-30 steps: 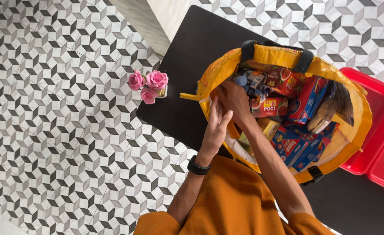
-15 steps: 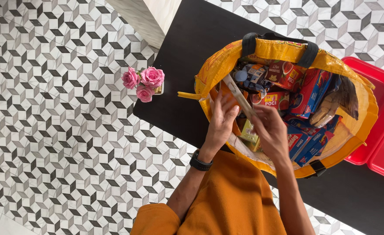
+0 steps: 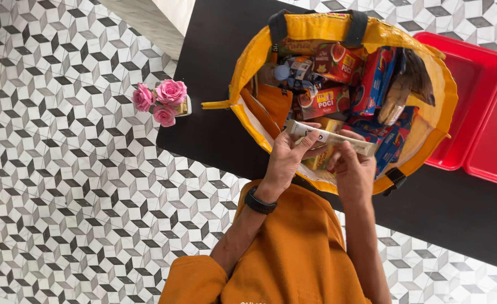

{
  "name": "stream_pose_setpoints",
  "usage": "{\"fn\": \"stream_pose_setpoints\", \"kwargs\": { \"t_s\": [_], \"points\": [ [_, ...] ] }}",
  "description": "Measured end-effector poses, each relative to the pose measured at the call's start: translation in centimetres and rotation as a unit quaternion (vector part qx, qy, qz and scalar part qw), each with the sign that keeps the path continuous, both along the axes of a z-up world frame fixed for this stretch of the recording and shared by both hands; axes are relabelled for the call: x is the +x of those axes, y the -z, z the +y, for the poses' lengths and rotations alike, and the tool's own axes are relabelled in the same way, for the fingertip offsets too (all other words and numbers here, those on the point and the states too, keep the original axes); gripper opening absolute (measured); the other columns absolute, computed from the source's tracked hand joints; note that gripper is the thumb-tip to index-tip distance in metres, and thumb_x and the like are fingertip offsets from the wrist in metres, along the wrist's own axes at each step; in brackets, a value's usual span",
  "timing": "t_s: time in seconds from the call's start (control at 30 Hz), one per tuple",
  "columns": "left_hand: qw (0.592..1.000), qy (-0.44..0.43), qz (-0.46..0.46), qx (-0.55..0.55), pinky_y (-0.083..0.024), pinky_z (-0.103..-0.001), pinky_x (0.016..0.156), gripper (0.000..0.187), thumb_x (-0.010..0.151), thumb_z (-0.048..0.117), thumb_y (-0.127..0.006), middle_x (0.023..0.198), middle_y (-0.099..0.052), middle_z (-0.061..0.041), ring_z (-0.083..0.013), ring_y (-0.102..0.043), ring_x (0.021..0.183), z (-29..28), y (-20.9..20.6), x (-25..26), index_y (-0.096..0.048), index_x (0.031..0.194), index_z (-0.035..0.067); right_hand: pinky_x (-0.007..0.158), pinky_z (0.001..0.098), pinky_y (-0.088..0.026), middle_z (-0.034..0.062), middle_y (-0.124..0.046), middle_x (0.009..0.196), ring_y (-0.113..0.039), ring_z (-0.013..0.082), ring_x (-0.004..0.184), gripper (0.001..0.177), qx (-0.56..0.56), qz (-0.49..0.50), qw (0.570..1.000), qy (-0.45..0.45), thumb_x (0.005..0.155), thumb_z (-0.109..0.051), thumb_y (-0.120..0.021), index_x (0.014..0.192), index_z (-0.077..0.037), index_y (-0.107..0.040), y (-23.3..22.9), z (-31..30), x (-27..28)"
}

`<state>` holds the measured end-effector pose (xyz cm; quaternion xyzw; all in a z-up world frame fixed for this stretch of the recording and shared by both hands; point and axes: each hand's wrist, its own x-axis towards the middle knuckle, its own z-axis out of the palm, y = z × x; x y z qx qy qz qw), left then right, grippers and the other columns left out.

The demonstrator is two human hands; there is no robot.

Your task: The person removes small snack packets and plastic bottles from a yellow bag and places them into red plastic trays on a table.

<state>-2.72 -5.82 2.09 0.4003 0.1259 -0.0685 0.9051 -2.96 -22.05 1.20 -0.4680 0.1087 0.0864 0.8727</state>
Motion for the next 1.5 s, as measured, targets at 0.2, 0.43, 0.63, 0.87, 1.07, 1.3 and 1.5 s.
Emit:
{"fn": "stream_pose_setpoints", "kwargs": {
  "t_s": [0.2,0.43,0.63,0.87,1.07,1.3,1.5],
  "points": [
    [1.000,0.019,-0.012,0.020,-0.062,-0.030,0.088,0.024,0.100,0.012,-0.071,0.106,-0.075,-0.010,-0.0164,-0.074,0.094,-1.0,-0.7,-1.6,-0.068,0.120,-0.001,0.061,0.0290,-0.054,0.0089,-0.068,0.088,-0.064,0.0154,0.069,0.014,0.030,0.009,0.999,0.035,0.108,-0.009,-0.065,0.117,0.001,-0.063,1.6,0.3,-2.2],
    [0.997,0.038,-0.006,0.064,-0.065,-0.032,0.084,0.021,0.098,0.011,-0.073,0.103,-0.075,-0.014,-0.0190,-0.076,0.090,-3.0,-0.9,-2.5,-0.070,0.115,-0.001,0.057,0.0290,-0.052,0.0095,-0.069,0.084,-0.066,0.0163,0.066,0.019,-0.001,0.016,0.999,0.040,0.108,-0.017,-0.061,0.112,0.002,-0.065,-0.9,-2.6,-2.7],
    [0.994,0.063,-0.011,0.088,-0.067,-0.031,0.082,0.019,0.097,0.013,-0.072,0.102,-0.076,-0.013,-0.0209,-0.077,0.093,-6.9,-1.6,-2.9,-0.067,0.110,0.000,0.054,0.0289,-0.052,0.0069,-0.065,0.077,-0.062,0.0142,0.061,0.033,-0.019,0.003,0.996,0.086,0.111,-0.024,-0.053,0.121,0.004,-0.065,-2.2,-8.7,-2.2],
    [0.965,0.237,-0.019,0.109,-0.065,-0.027,0.072,0.023,0.097,0.015,-0.069,0.094,-0.072,-0.005,-0.0132,-0.073,0.079,-11.0,-3.4,-2.2,-0.064,0.116,0.003,0.064,0.0242,-0.051,0.0028,-0.062,0.081,-0.060,0.0098,0.068,0.030,-0.054,-0.018,0.995,0.078,0.112,-0.020,-0.055,0.125,0.005,-0.065,-2.4,-14.0,-2.7],
    [0.945,0.254,-0.048,0.201,-0.051,-0.022,0.064,0.025,0.105,0.026,-0.064,0.087,-0.067,-0.002,-0.0071,-0.060,0.073,-16.9,-2.6,-2.5,-0.061,0.106,0.001,0.062,0.0232,-0.048,0.0024,-0.065,0.080,-0.058,0.0085,0.066,0.029,-0.147,0.004,0.989,-0.030,0.107,-0.017,-0.056,0.120,0.006,-0.069,-2.6,-16.8,-3.7],
    [0.890,0.282,-0.078,0.350,-0.043,-0.025,0.060,0.038,0.107,0.043,-0.052,0.075,-0.055,0.001,-0.0078,-0.049,0.066,-22.7,-3.3,-3.3,-0.059,0.104,0.006,0.064,0.0279,-0.047,-0.0022,-0.050,0.074,-0.053,0.0101,0.069,0.039,-0.029,0.052,0.998,-0.007,0.111,-0.023,-0.050,0.121,0.010,-0.067,-1.5,-24.0,-2.5],
    [0.885,0.321,-0.039,0.335,-0.037,-0.026,0.055,0.039,0.107,0.046,-0.043,0.066,-0.045,0.003,-0.0075,-0.041,0.058,-26.9,-3.5,-3.1,-0.058,0.106,0.009,0.062,0.0280,-0.048,-0.0027,-0.047,0.069,-0.051,0.0092,0.065,0.044,-0.041,0.046,0.998,0.026,0.110,-0.026,-0.047,0.125,0.010,-0.068,-1.8,-27.8,-2.1]
  ]
}}
